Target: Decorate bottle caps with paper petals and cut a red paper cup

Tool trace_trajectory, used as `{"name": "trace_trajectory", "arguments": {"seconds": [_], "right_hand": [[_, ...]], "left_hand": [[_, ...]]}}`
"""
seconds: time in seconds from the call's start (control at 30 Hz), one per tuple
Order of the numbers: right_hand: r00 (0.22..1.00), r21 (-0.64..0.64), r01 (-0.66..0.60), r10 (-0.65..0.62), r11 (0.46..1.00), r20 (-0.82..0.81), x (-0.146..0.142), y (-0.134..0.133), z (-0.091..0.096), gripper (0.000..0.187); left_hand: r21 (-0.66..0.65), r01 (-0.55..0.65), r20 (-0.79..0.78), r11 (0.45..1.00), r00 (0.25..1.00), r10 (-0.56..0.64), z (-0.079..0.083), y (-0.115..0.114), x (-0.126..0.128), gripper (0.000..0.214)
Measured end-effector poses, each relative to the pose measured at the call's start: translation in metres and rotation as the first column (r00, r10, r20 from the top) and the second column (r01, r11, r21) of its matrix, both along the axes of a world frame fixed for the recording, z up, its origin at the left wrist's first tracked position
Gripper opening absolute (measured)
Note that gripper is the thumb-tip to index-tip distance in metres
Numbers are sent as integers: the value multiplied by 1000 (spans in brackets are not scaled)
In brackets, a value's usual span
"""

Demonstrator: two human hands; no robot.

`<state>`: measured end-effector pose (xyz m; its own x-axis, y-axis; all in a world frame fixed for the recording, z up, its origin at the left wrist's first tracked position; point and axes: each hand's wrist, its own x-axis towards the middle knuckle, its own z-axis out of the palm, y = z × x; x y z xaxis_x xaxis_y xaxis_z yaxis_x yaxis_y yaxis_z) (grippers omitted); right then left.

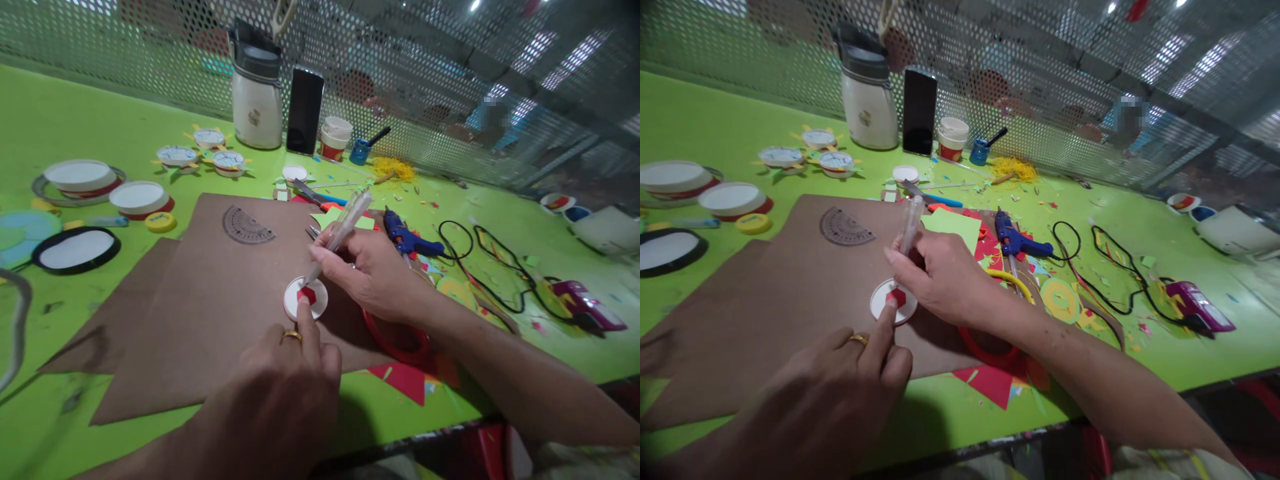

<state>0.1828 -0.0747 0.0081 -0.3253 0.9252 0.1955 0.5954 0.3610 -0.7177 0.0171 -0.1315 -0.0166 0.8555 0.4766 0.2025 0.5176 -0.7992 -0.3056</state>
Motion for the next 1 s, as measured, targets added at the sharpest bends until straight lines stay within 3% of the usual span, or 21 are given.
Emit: {"name": "trace_trajectory", "arguments": {"seconds": [0.13, 0.27, 0.47, 0.8, 1.0], "right_hand": [[1000, 11, -6, 6, 1000, -2, 0, 1, -1, 23], [1000, 15, 0, 0, 1000, 6, -1, 0, -1, 23], [1000, 13, -5, 5, 1000, 12, 0, 0, -2, 22], [998, 79, 15, -11, 997, -54, -1, -1, -1, 23], [986, -45, 15, -22, 999, -165, 7, -10, -5, 16]], "left_hand": [[-37, -81, -40, 996, 996, 80, 9, -2, 3, 20], [-18, -82, -49, 996, 996, 81, 6, -4, 3, 20], [-8, 4, 22, 1000, 1000, -4, -6, 0, -2, 14], [39, 21, -5, 999, 1000, -21, -7, -1, -2, 32], [64, 40, 3, 997, 999, -41, -5, 0, -3, 18]]}}
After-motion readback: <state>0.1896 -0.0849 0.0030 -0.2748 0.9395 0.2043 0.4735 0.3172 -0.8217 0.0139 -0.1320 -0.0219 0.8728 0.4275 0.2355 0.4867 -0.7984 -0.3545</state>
